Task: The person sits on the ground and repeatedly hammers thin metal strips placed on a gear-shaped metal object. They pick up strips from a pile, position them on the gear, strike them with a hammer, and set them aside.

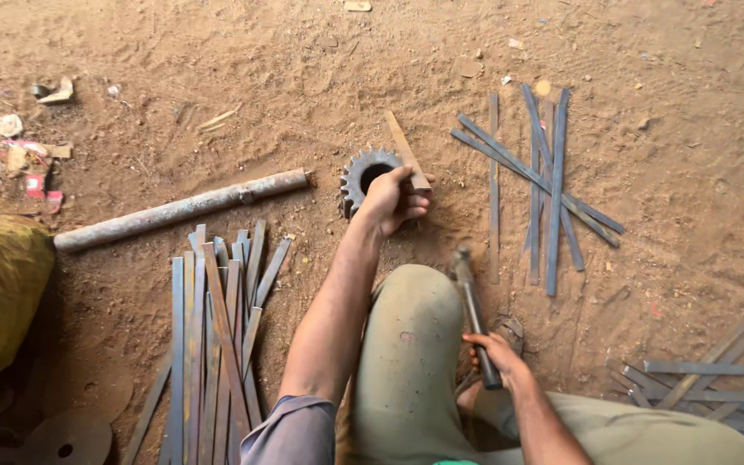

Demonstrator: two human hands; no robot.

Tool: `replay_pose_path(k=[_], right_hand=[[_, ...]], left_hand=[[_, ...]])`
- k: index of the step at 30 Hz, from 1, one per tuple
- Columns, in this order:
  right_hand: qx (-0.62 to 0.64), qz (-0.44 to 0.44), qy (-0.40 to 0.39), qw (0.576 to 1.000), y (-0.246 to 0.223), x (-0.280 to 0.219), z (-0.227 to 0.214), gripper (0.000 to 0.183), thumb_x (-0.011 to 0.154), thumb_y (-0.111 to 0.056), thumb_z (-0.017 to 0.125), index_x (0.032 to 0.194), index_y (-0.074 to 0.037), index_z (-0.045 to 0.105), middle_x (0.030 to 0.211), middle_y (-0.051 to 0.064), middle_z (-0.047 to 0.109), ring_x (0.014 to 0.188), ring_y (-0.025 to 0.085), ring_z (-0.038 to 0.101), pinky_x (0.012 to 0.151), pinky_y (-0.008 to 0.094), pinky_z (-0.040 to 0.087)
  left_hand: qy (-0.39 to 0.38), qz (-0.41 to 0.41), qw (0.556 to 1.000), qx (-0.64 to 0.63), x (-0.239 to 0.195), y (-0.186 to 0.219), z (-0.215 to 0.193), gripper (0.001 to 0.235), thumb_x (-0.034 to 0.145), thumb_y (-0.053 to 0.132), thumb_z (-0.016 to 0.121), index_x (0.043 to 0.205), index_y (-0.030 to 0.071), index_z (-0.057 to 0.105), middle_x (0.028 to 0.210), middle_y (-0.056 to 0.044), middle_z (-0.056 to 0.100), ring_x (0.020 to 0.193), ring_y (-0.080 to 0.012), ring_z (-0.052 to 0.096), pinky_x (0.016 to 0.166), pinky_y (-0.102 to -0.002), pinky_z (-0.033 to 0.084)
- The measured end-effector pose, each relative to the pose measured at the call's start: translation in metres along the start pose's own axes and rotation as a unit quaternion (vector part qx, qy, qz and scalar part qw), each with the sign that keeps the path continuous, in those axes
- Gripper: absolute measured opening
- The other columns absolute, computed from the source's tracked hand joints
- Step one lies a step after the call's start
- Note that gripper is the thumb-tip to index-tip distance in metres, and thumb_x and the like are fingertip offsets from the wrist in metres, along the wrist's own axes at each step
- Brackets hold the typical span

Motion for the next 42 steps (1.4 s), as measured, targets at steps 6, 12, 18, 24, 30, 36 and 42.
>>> replay_pose_path(k=[6,12,18,24,30,36,42], right_hand=[[0.040,0.039,0.067,0.996,0.026,0.000,0.001,0.027,0.093,-0.027,0.069,0.098,-0.004,0.058,0.066,0.008,0.056,0.048,0.021,0.055,0.043,0.038,0.048],[-0.088,-0.104,0.148,0.980,0.004,-0.005,0.002,0.027,0.092,-0.025,0.069,0.102,-0.002,0.060,0.067,0.009,0.059,0.051,0.024,0.057,0.045,0.041,0.049],[-0.310,-0.304,0.248,0.866,-0.074,-0.064,0.039,0.041,0.088,-0.033,0.073,0.117,-0.005,0.064,0.085,0.015,0.074,0.076,0.032,0.073,0.067,0.049,0.057],[-0.264,-0.471,0.168,0.825,-0.178,-0.090,0.094,0.040,0.092,-0.035,0.070,0.115,-0.005,0.061,0.090,0.012,0.075,0.081,0.025,0.075,0.073,0.040,0.060],[-0.372,-0.327,0.137,0.858,-0.192,-0.065,0.115,0.046,0.091,-0.040,0.067,0.125,-0.010,0.061,0.081,0.010,0.073,0.067,0.024,0.071,0.060,0.039,0.057],[-0.308,-0.447,0.158,0.825,-0.210,-0.105,0.118,0.049,0.092,-0.046,0.071,0.116,-0.004,0.069,0.076,0.007,0.067,0.067,0.020,0.065,0.058,0.033,0.051],[-0.223,-0.547,0.157,0.791,-0.223,-0.137,0.121,0.058,0.094,-0.046,0.063,0.131,-0.002,0.059,0.078,0.003,0.064,0.065,0.014,0.065,0.056,0.031,0.055]], left_hand=[[0.024,0.002,0.999,0.038,-0.002,0.002,-0.014,0.040,0.110,0.033,0.042,0.113,0.000,0.065,0.083,-0.008,0.075,0.058,-0.0155,0.067,0.054,-0.029,0.059],[0.126,-0.068,0.984,0.107,-0.009,-0.061,-0.111,0.024,0.105,0.020,0.043,0.102,0.004,0.060,0.076,-0.011,0.074,0.058,-0.0214,0.068,0.052,-0.038,0.059],[0.256,-0.093,0.934,0.232,-0.004,-0.148,-0.187,0.050,0.109,0.048,0.044,0.089,0.006,0.062,0.065,-0.002,0.058,0.047,-0.0140,0.048,0.043,-0.035,0.042],[0.312,-0.048,0.888,0.334,-0.004,-0.151,-0.191,0.063,0.105,0.053,0.044,0.087,-0.002,0.066,0.068,-0.010,0.063,0.049,-0.0214,0.058,0.047,-0.040,0.049],[0.333,-0.062,0.872,0.352,-0.018,-0.150,-0.184,0.059,0.102,0.056,0.043,0.092,0.002,0.066,0.072,-0.012,0.066,0.056,-0.0241,0.060,0.054,-0.044,0.048],[0.338,-0.088,0.852,0.390,-0.013,-0.161,-0.198,0.067,0.104,0.058,0.040,0.107,0.000,0.073,0.100,-0.019,0.073,0.092,-0.0309,0.070,0.082,-0.049,0.053],[0.330,-0.043,0.854,0.400,-0.025,-0.193,-0.215,0.072,0.101,0.061,0.043,0.102,-0.003,0.075,0.098,-0.024,0.074,0.093,-0.0364,0.072,0.086,-0.050,0.054]])
Point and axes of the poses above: each hand's wrist, its own x-axis towards the middle knuckle, its own z-axis out of the palm, y = z × x, the point moved 7 cm from there along x, towards the middle knuckle
